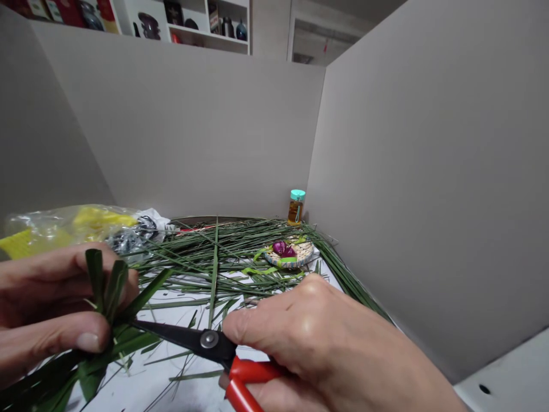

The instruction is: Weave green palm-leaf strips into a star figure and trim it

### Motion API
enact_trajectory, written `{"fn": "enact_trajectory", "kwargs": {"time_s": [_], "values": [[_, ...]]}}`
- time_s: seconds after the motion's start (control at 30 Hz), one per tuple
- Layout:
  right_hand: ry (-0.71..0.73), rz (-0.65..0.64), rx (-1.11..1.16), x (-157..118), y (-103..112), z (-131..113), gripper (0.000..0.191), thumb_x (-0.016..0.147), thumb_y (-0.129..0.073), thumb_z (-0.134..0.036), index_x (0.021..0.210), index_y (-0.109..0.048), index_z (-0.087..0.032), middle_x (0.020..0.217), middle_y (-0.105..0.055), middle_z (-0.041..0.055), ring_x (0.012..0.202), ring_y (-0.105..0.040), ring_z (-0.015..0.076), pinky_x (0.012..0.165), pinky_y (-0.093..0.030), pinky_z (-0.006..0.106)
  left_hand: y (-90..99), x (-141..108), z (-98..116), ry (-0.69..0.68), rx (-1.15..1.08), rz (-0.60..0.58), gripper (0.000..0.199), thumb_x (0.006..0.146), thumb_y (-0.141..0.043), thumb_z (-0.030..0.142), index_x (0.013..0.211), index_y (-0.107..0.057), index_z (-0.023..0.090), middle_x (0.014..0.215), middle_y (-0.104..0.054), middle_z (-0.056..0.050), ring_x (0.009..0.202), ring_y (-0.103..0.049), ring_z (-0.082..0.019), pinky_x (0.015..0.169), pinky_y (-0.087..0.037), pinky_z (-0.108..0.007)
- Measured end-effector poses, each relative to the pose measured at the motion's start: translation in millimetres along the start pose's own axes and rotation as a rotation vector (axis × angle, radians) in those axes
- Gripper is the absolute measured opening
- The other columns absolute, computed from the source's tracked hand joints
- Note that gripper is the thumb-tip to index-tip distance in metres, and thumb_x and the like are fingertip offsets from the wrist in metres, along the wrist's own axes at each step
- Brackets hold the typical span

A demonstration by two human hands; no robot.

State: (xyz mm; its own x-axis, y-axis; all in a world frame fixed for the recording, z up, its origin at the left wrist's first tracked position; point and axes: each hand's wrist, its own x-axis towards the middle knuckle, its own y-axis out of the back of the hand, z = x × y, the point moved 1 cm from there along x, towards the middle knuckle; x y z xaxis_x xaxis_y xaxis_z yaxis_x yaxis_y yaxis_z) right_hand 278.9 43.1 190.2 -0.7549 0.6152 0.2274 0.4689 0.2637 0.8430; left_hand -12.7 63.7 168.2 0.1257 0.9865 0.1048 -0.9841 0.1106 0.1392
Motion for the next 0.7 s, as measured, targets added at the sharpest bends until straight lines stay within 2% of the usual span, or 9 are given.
{"fn": "enact_trajectory", "kwargs": {"time_s": [0.07, 0.17, 0.27, 0.33, 0.5, 0.6, 0.7], "values": [[0.025, 0.002, -0.012, -1, 0, 0, 0.008, 0.091, -0.061, -0.011, 0.09, -0.064, -0.018, 0.07, -0.05, -0.0049, 0.058, -0.039, 0.0102, 0.055, -0.032, 0.025, 2.1, 1, -3, -0.065, 0.099, 0.074, 0.037, 0.055, -0.087, 0.012, 0.078, -0.081, 0.041, 0.067, -0.074, 0.005, 0.056, -0.064, -0.018, 0.047, -0.056, -0.025], [-0.002, 0.038, -0.011, -2, 1, 0, 0.007, 0.092, -0.067, -0.016, 0.088, -0.063, -0.019, 0.071, -0.052, -0.006, 0.06, -0.043, 0.0087, 0.057, -0.034, 0.023, 2.4, 0, -6, -0.087, 0.101, 0.114, 0.041, 0.054, -0.087, 0.016, 0.08, -0.08, 0.047, 0.072, -0.075, 0.003, 0.065, -0.067, -0.025, 0.054, -0.061, -0.032], [-0.027, 0.092, -0.006, 0, 0, -2, 0.021, 0.087, -0.072, -0.017, 0.074, -0.056, -0.019, 0.062, -0.037, -0.0092, 0.054, -0.033, 0.0065, 0.05, -0.029, 0.021, 0.3, -2, -4, -0.035, 0.071, 0.086, 0.041, 0.054, -0.088, 0.019, 0.08, -0.079, 0.05, 0.074, -0.076, 0.003, 0.065, -0.066, -0.028, 0.055, -0.061, -0.036], [-0.01, 0.127, -0.022, 2, -1, -3, 0.023, 0.085, -0.071, -0.017, 0.069, -0.054, -0.019, 0.06, -0.031, -0.0092, 0.051, -0.028, 0.0073, 0.046, -0.026, 0.022, -2.2, -4, -1, -0.006, 0.067, 0.057, 0.036, 0.055, -0.088, 0.025, 0.079, -0.078, 0.05, 0.073, -0.075, 0.001, 0.062, -0.064, -0.028, 0.054, -0.06, -0.037], [0.078, 0.24, -0.068, 1, -1, -4, 0.015, 0.085, -0.073, -0.022, 0.074, -0.063, -0.02, 0.063, -0.058, -0.005, 0.055, -0.048, 0.0097, 0.052, -0.039, 0.021, -10.7, -2, 8, 0.014, 0.068, -0.045, 0.02, 0.055, -0.087, 0.033, 0.066, -0.073, 0.043, 0.06, -0.061, 0.001, 0.049, -0.047, -0.022, 0.047, -0.054, -0.034], [0.011, 0.2, -0.075, -1, -2, -2, 0.016, 0.087, -0.074, -0.022, 0.076, -0.063, -0.021, 0.062, -0.055, -0.0075, 0.052, -0.043, 0.0086, 0.049, -0.035, 0.021, -9.2, -1, 7, -0.003, 0.105, -0.029, 0.019, 0.057, -0.086, 0.031, 0.067, -0.074, 0.042, 0.059, -0.058, 0.002, 0.048, -0.045, -0.02, 0.044, -0.049, -0.031], [-0.021, 0.105, -0.022, -3, -4, 0, 0.015, 0.091, -0.071, -0.016, 0.083, -0.06, -0.022, 0.07, -0.058, -0.0079, 0.058, -0.046, 0.0085, 0.056, -0.037, 0.02, -0.9, 0, 1, -0.036, 0.182, 0.053, 0.023, 0.058, -0.085, 0.024, 0.073, -0.076, 0.039, 0.062, -0.061, 0.003, 0.053, -0.051, -0.018, 0.044, -0.047, -0.026]]}}
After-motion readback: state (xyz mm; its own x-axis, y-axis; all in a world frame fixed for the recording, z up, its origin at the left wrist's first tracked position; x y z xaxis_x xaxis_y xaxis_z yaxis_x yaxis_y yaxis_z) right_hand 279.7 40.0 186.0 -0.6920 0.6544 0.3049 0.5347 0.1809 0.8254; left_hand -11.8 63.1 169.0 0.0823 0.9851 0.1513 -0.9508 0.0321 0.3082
